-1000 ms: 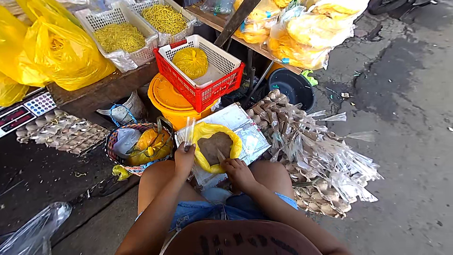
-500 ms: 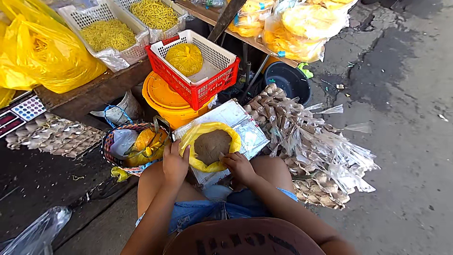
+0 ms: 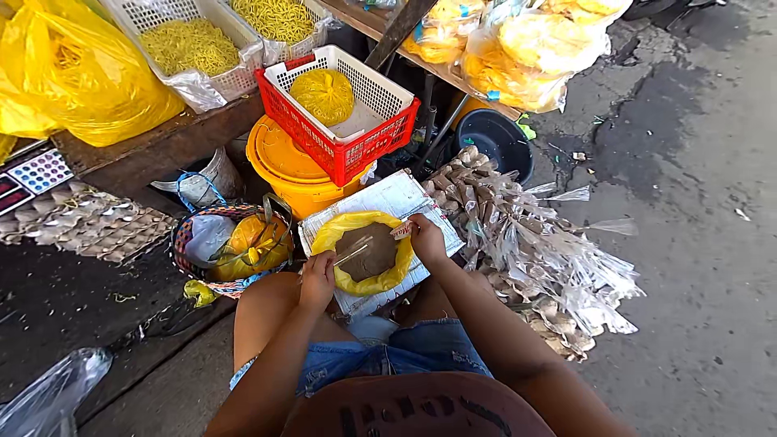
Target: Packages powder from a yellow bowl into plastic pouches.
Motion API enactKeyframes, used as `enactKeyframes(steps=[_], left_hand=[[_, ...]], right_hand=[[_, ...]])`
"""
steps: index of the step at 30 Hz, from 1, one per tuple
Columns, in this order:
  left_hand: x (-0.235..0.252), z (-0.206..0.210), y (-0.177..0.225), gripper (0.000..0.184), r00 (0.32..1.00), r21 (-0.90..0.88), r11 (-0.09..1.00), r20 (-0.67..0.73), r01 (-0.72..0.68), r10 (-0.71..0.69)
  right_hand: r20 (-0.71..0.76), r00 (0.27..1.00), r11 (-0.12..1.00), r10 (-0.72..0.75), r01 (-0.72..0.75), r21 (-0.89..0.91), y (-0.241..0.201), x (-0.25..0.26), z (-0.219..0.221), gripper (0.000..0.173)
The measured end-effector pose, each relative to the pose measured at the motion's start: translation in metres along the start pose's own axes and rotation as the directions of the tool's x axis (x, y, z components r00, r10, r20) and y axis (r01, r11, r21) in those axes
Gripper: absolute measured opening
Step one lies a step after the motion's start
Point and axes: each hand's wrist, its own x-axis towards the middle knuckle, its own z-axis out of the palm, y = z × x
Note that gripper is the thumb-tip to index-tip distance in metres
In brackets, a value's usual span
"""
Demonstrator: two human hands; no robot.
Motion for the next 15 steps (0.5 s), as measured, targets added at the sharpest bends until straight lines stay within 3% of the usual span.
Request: enactKeyframes(steps=[7, 10, 13, 15], left_hand=[[-0.001, 0.001, -0.007, 0.024, 1.000, -0.013, 1.000, -0.022, -0.018, 0.018], [0.001, 0.002, -0.005, 0.020, 0.994, -0.008, 0.999, -0.098, -0.046, 0.045], [0.002, 0.000, -0.003, 0.018, 0.984, 0.023, 0.997, -0.163, -0.071, 0.074], [0.003, -0.002, -0.004, 0.018, 0.992, 0.040, 0.999, -0.121, -0.035, 0.040]], right_hand=[[0.096, 0.993, 0.988, 0.066, -0.078, 0.131, -0.018, -0.018, 0.028, 0.030], [0.187, 0.979, 0.983, 0.077, -0.105, 0.148, -0.018, -0.018, 0.034, 0.030], [0.236, 0.964, 0.940, 0.118, -0.185, 0.285, -0.011, -0.008, 0.031, 0.029], [0.244, 0.959, 0.883, 0.147, -0.238, 0.405, -0.008, -0.005, 0.022, 0.027]])
